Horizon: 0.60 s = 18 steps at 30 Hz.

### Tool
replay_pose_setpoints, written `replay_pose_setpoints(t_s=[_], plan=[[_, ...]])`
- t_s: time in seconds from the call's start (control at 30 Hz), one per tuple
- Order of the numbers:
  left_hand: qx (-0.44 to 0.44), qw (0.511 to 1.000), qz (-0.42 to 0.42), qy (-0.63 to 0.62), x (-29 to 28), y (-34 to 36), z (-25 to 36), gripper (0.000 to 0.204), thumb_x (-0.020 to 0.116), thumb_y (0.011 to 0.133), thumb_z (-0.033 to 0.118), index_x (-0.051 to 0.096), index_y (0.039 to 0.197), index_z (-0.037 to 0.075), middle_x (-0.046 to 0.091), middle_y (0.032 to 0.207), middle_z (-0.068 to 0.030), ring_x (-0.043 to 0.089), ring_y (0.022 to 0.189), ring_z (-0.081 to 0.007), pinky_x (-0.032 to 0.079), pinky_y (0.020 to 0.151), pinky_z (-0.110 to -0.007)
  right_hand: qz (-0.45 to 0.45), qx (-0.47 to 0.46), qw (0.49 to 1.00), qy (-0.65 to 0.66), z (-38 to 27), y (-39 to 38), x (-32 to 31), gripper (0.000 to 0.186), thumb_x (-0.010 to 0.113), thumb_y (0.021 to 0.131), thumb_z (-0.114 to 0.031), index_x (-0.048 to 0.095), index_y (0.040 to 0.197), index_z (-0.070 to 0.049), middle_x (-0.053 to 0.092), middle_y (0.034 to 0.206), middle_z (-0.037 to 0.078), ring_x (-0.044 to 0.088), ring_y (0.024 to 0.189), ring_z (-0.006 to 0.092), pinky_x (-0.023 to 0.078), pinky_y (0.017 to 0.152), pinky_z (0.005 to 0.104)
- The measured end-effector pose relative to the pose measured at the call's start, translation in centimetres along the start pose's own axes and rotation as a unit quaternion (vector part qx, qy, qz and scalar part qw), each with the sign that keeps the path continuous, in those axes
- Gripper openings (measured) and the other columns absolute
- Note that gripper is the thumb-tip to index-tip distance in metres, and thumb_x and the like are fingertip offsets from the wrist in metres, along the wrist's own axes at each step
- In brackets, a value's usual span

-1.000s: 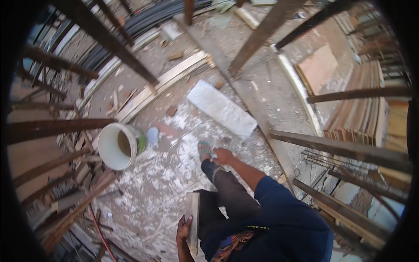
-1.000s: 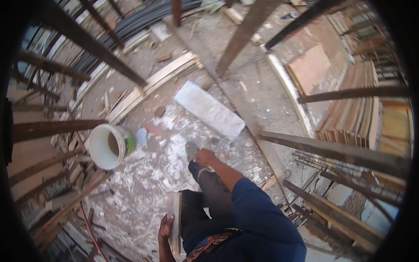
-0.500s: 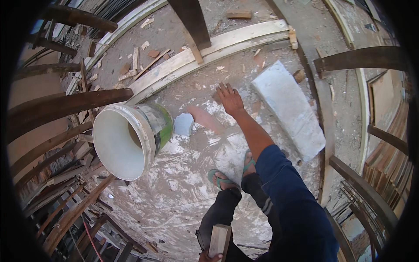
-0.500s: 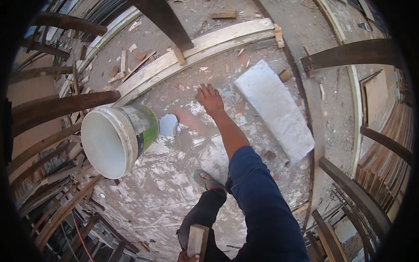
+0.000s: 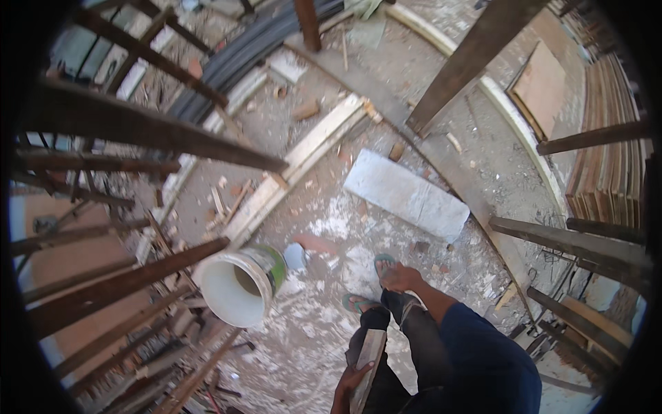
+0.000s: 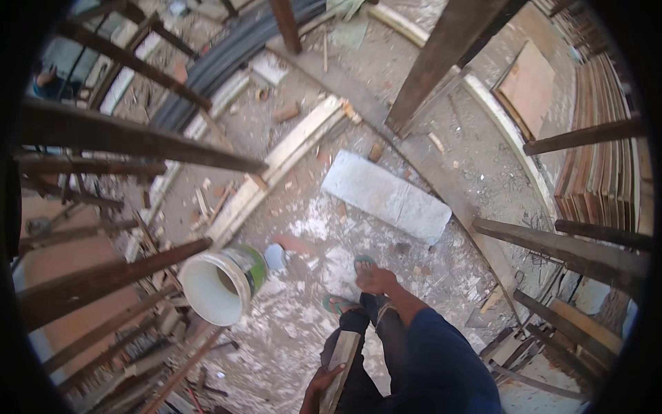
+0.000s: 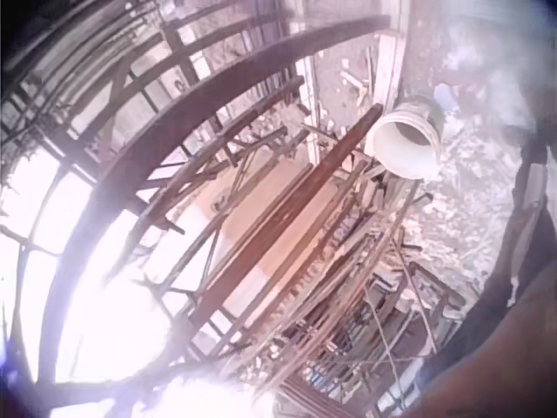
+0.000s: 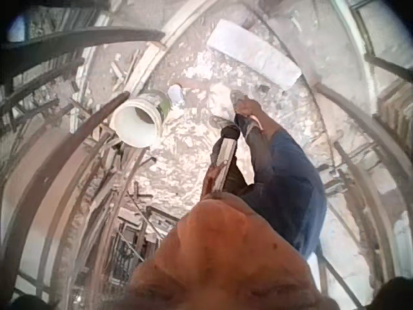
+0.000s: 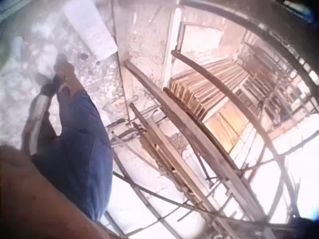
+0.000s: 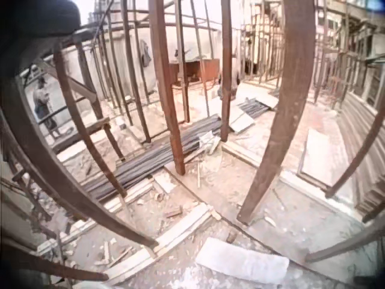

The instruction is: The person places a piece of wood on a plywood board and saws through it using a hand saw.

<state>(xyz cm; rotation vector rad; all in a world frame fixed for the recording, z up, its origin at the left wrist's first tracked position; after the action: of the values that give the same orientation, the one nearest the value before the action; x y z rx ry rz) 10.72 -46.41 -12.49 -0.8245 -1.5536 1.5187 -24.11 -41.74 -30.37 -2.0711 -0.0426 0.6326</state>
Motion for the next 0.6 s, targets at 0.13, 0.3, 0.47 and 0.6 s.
replay_pose_setpoints(t_s=[0.13,0.3,0.47,0.6], plan=[[0.151,0.968,0.033,0.200,-0.7,-4.7,7.6,0.104,0.067,0.074,0.069,0.040,0.142,-0.005,0.051,0.136,-0.0283,0.051,0.127,-0.0364,0.040,0.105,-0.040,0.092,0.059,0.982,0.155,0.9,-13.0,-7.0,0.090,0.077,0.064,-0.064,0.050,0.122,-0.001,0.066,0.106,0.024,0.066,0.099,0.0397,0.053,0.083,0.0450],[0.266,0.923,-0.028,0.278,-0.5,-7.4,21.2,0.091,0.057,0.086,0.062,0.033,0.148,0.000,0.045,0.143,-0.0254,0.041,0.136,-0.0347,0.031,0.112,-0.040,0.343,-0.039,0.891,0.296,1.6,-25.6,-16.9,0.084,0.086,0.063,-0.050,0.058,0.125,-0.002,0.062,0.109,0.021,0.062,0.101,0.0340,0.049,0.090,0.0407],[0.341,0.895,0.008,0.287,2.3,-15.2,33.7,0.079,0.054,0.092,0.055,0.040,0.142,-0.005,0.052,0.137,-0.0222,0.049,0.127,-0.0294,0.035,0.108,-0.037,0.419,-0.059,0.817,0.391,-4.1,-34.2,-27.4,0.084,0.094,0.058,-0.026,0.053,0.129,-0.006,0.061,0.102,0.011,0.061,0.101,0.0242,0.049,0.089,0.0350],[0.363,0.877,-0.070,0.308,5.5,-16.8,40.1,0.074,0.039,0.099,0.055,0.040,0.143,-0.004,0.050,0.140,-0.0208,0.047,0.129,-0.0288,0.033,0.110,-0.036,0.382,-0.151,0.773,0.483,-7.1,-36.0,-30.0,0.083,0.092,0.061,-0.015,0.050,0.132,-0.006,0.057,0.111,0.009,0.059,0.106,0.0215,0.049,0.093,0.0345]])
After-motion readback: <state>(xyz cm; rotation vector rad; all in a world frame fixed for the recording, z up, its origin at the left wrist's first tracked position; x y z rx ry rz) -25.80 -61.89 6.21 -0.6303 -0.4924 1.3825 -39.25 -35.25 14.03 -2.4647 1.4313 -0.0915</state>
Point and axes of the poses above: each hand's wrist, its own y-axis towards the middle knuckle, its own x-axis out of the palm, z = x × y, the point moved 1 cm from there along y, towards the middle knuckle
